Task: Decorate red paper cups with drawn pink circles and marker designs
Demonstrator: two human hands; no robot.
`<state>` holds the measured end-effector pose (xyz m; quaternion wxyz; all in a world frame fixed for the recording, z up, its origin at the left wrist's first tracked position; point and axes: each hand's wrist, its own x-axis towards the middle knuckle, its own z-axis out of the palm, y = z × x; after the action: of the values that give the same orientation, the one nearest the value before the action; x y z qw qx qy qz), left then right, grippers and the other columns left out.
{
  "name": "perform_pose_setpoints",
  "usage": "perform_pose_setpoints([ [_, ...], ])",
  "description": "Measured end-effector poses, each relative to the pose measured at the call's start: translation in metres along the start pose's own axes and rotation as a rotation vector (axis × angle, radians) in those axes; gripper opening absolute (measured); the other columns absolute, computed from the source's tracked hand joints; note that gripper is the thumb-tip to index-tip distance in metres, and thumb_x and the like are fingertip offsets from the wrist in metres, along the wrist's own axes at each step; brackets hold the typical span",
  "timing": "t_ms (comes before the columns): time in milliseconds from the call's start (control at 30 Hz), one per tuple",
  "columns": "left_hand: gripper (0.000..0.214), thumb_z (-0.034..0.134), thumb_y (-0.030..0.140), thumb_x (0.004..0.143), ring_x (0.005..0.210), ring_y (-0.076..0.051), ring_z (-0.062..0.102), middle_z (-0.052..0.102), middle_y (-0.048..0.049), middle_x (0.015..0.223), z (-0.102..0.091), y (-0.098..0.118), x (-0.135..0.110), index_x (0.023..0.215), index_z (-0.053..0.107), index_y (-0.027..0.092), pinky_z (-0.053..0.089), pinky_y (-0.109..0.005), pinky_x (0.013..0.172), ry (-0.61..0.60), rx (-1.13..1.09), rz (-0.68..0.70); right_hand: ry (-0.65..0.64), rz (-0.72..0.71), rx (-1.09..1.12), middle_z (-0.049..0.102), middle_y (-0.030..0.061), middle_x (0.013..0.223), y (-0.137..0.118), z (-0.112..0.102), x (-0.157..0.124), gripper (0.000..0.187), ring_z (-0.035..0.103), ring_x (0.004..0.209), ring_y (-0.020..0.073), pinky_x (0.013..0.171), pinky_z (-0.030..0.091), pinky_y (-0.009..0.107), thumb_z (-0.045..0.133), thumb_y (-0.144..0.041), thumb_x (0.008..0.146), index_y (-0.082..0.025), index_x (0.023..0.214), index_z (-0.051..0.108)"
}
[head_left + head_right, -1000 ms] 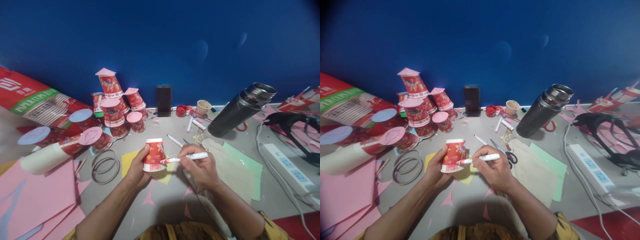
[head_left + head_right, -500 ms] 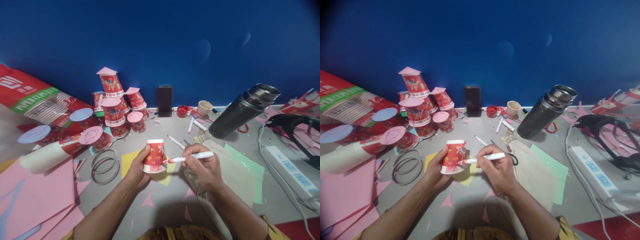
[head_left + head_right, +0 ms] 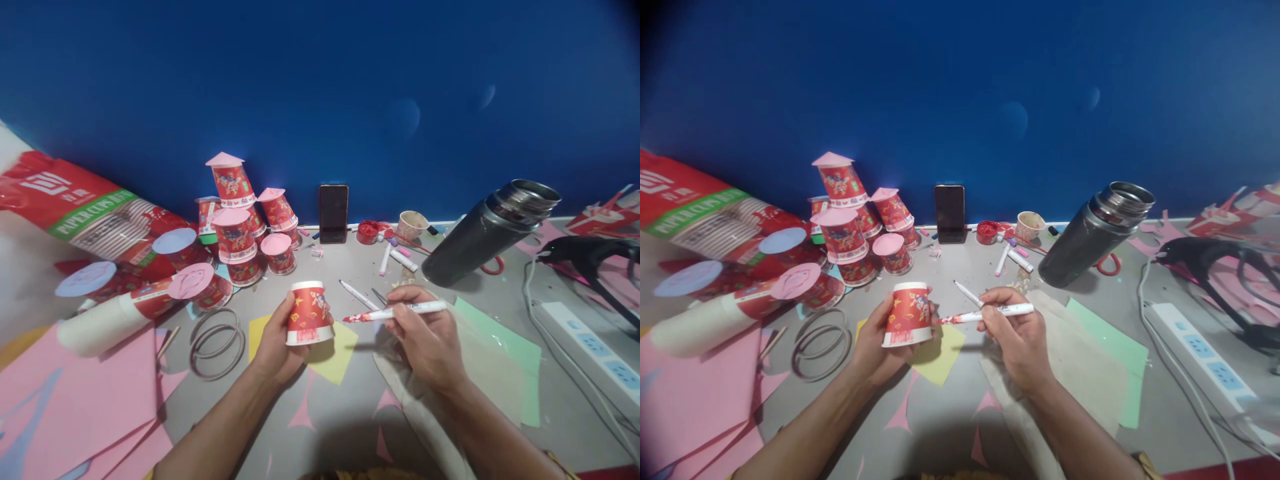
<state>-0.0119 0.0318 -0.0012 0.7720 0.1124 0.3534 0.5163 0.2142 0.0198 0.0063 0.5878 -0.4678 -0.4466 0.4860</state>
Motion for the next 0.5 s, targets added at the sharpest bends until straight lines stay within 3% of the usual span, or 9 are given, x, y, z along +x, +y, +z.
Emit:
perform_pose_setpoints([
  [133, 0.040, 0.065, 0.045, 0.097, 0.080, -0.026, 0.076, 0.078, -0.0142, 0.092, 0.002, 0.001, 0.001, 0.114, 0.073, 0.009, 0.064, -0.040, 0.077, 0.055, -0.021, -0.007, -0.019, 0.017, -0.114, 0.067, 0.0010, 0.065, -0.015, -0.012, 0.008, 0.026, 0.051, 0.049, 0.0110, 0.041, 0.037, 0.021, 0.080, -0.045, 0.090, -0.020, 0.094, 0.075],
  [267, 0.033, 0.061, 0.039, 0.100, 0.073, -0.023, 0.075, 0.078, -0.0134, 0.087, 0.004, 0.003, 0.002, 0.105, 0.075, 0.009, 0.065, -0.036, 0.072, 0.108, -0.044, 0.015, -0.024, -0.090, -0.230, 0.071, 0.0033, 0.068, -0.038, -0.023, 0.034, 0.027, 0.055, 0.052, 0.0126, 0.045, 0.041, 0.023, 0.080, -0.045, 0.089, -0.019, 0.097, 0.076],
  [400, 0.033, 0.058, 0.033, 0.101, 0.079, -0.026, 0.079, 0.081, -0.0179, 0.095, 0.002, 0.004, 0.002, 0.112, 0.075, 0.008, 0.067, -0.038, 0.075, 0.209, -0.055, -0.004, 0.068, -0.274, -0.320, 0.068, 0.0014, 0.066, -0.062, -0.023, 0.074, 0.026, 0.055, 0.053, 0.0132, 0.048, 0.042, 0.025, 0.078, -0.043, 0.089, -0.018, 0.096, 0.076],
  [500, 0.036, 0.065, 0.032, 0.096, 0.088, -0.030, 0.081, 0.082, -0.0178, 0.104, -0.003, 0.004, 0.003, 0.122, 0.074, 0.011, 0.068, -0.043, 0.078, 0.187, -0.025, -0.001, 0.088, -0.353, -0.329, 0.071, 0.0023, 0.072, -0.068, -0.021, 0.105, 0.030, 0.059, 0.057, 0.0135, 0.051, 0.045, 0.025, 0.075, -0.048, 0.089, -0.018, 0.093, 0.075],
])
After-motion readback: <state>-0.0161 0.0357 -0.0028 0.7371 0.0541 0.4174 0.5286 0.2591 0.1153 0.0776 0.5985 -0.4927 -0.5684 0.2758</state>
